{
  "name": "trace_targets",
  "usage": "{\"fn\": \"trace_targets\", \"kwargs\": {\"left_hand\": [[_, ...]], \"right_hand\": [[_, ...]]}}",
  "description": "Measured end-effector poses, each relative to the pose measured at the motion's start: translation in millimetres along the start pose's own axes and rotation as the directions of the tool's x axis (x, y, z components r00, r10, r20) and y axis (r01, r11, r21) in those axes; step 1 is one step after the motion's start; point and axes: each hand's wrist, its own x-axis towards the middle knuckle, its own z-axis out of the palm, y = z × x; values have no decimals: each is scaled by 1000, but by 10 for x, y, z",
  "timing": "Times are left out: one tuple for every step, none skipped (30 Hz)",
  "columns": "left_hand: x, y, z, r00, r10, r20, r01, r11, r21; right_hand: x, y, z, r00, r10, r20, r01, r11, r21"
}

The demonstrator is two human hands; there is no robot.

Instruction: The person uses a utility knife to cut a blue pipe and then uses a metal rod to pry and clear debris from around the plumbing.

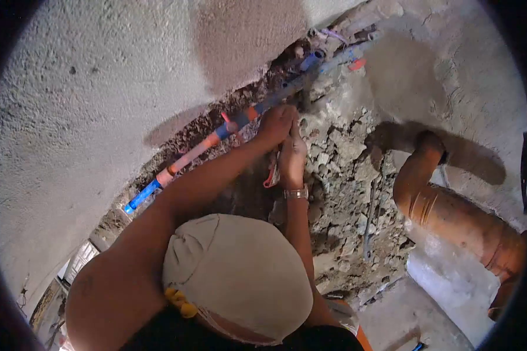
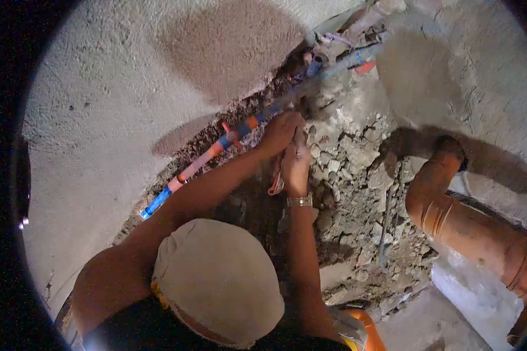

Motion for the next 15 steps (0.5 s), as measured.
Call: {"fn": "trace_targets", "kwargs": {"left_hand": [[24, -5, -7, 997, -79, 19, 79, 997, -21], [3, -35, 9, 985, -167, 45, 169, 985, -42], [14, -70, 29, 982, -184, 51, 186, 982, -42], [32, -98, 57, 972, -234, 22, 234, 972, 6], [60, -105, 46, 963, -267, -22, 268, 962, 56], [-22, -101, 32, 963, -270, -22, 271, 961, 60], [-94, -76, 8, 981, -191, 20, 191, 982, 1], [-106, -45, -16, 993, -107, 57, 111, 992, -62], [-49, -90, -9, 994, -99, 52, 102, 993, -61], [-22, -153, 8, 995, -92, 36, 93, 995, -21], [-15, -237, 27, 996, -90, 20, 90, 996, 18], [-26, -214, 9, 994, -103, 21, 103, 995, 17], [-83, -158, -6, 988, -154, 31, 151, 985, 84], [-72, -74, -49, 982, -186, 34, 179, 971, 157], [-34, -122, -67, 983, -180, 31, 172, 972, 162]], "right_hand": [[33, -55, 4, 996, -82, -32, 79, 993, -93], [70, -86, 5, 985, -163, -64, 149, 971, -189], [149, -168, 1, 1000, 9, 15, -9, 1000, 10], [95, -157, 18, 994, 95, 57, -101, 987, 125], [34, -179, 37, 979, 181, 98, -199, 951, 236], [-20, -192, 56, 954, 264, 138, -296, 895, 334], [-156, -392, 56, 977, 205, 63, -214, 937, 275], [-146, -419, 61, 986, 166, 27, -168, 955, 245], [-138, -441, 66, 992, 128, -9, -123, 970, 210], [-77, -291, 80, 999, 0, -37, 3, 995, 101], [-48, -200, 85, 998, -56, -40, 58, 997, 43], [-22, -122, 91, 993, -112, -42, 111, 994, -14], [-72, -66, 79, 999, -33, 9, 32, 988, 149], [-74, -41, 89, 998, 18, 63, -37, 950, 312], [-70, -92, 117, 998, 10, 63, -30, 948, 317]]}}
